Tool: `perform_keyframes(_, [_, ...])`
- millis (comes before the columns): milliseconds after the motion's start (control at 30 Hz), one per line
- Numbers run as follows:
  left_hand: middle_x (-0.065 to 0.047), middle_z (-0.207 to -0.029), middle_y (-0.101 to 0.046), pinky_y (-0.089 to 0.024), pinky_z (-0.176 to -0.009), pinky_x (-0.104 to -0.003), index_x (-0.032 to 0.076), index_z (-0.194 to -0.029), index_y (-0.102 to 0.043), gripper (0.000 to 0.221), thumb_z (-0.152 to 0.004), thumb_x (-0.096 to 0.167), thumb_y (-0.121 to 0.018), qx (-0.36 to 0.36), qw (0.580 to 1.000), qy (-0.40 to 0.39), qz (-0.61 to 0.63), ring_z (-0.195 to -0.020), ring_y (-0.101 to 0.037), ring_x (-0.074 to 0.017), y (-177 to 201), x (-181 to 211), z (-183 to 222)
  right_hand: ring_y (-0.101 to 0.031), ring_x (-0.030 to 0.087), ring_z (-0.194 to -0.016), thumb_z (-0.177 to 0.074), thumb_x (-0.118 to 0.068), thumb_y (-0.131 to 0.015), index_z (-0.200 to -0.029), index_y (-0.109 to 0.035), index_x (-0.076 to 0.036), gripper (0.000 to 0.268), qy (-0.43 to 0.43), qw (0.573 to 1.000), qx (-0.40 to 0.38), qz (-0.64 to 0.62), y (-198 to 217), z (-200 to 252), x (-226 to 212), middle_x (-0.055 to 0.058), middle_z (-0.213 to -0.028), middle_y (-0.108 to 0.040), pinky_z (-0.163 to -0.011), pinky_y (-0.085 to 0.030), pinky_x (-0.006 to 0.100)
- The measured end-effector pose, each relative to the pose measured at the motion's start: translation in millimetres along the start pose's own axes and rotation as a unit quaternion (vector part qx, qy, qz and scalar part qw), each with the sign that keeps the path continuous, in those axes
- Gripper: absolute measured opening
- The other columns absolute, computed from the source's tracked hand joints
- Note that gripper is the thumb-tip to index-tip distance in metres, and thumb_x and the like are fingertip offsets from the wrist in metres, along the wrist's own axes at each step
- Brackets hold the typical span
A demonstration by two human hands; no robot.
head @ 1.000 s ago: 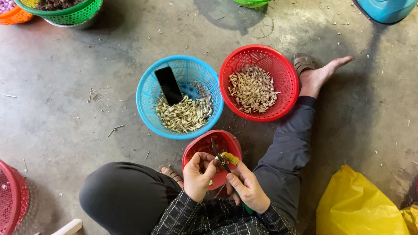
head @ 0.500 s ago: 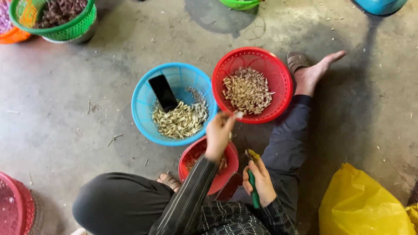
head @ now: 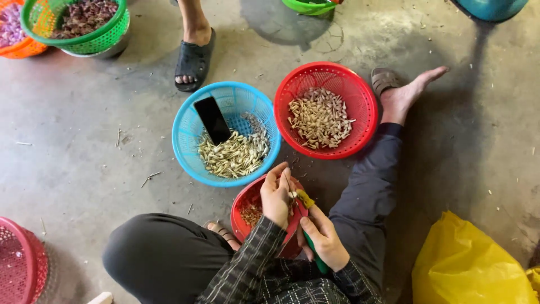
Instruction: Trimming and sorting agricultural bulbs into baskets using a small knife
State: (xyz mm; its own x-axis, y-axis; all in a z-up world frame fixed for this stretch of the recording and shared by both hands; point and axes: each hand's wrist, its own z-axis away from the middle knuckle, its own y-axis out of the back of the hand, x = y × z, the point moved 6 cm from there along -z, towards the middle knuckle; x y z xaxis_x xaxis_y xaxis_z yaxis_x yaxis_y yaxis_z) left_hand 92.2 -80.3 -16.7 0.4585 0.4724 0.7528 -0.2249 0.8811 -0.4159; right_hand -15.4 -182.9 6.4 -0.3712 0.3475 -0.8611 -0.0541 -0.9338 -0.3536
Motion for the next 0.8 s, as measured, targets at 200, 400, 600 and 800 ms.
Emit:
perform_keyframes(200, [-0.01,-0.096,-0.074,-0.048,-0.055,-0.019,0.002,-0.133,-0.062,0.036,-0.104,0.02,-0.053,-0.167,0.981,0.097,-0.005,-0.069,-0.063,-0.0081,37.2,7.8,40.7,-0.034,0.011,-0.036,-0.107,-0.019,-0.045,-0.161,-0.031,-0.013,0.056,0.0,0.984,-0.093,-0.151,-16.2,18.5,-25.7,0.012,-0.07,-0.059,-0.031,-0.029,0.022])
perform_keyframes(400, [-0.017,-0.097,-0.07,-0.051,-0.072,-0.028,-0.005,-0.109,-0.063,0.013,-0.097,-0.003,-0.063,-0.187,0.968,0.045,0.158,-0.076,-0.059,-0.0171,58.9,11.7,51.8,-0.039,0.012,-0.04,-0.105,-0.019,-0.051,-0.155,-0.037,-0.005,0.054,0.003,0.994,-0.114,-0.004,-28.5,17.6,-19.6,0.013,-0.069,-0.061,-0.032,-0.036,0.022])
perform_keyframes(600, [-0.012,-0.102,-0.071,-0.048,-0.073,-0.024,-0.007,-0.132,-0.065,0.035,-0.097,0.0,-0.062,-0.194,0.968,0.079,0.142,-0.077,-0.059,-0.0138,63.7,14.7,50.3,-0.039,0.011,-0.041,-0.104,-0.016,-0.051,-0.161,-0.034,-0.011,0.059,-0.028,0.991,-0.116,0.063,-30.7,16.4,-20.8,0.012,-0.07,-0.063,-0.034,-0.034,0.021])
perform_keyframes(800, [-0.012,-0.101,-0.07,-0.052,-0.076,-0.027,-0.003,-0.111,-0.066,0.019,-0.094,-0.009,-0.06,-0.216,0.964,0.068,0.139,-0.078,-0.059,-0.0154,67.5,10.7,51.0,-0.038,0.013,-0.038,-0.106,-0.016,-0.046,-0.159,-0.036,-0.008,0.055,-0.047,0.992,-0.117,0.001,-41.5,17.7,-30.2,0.012,-0.067,-0.06,-0.032,-0.035,0.021])
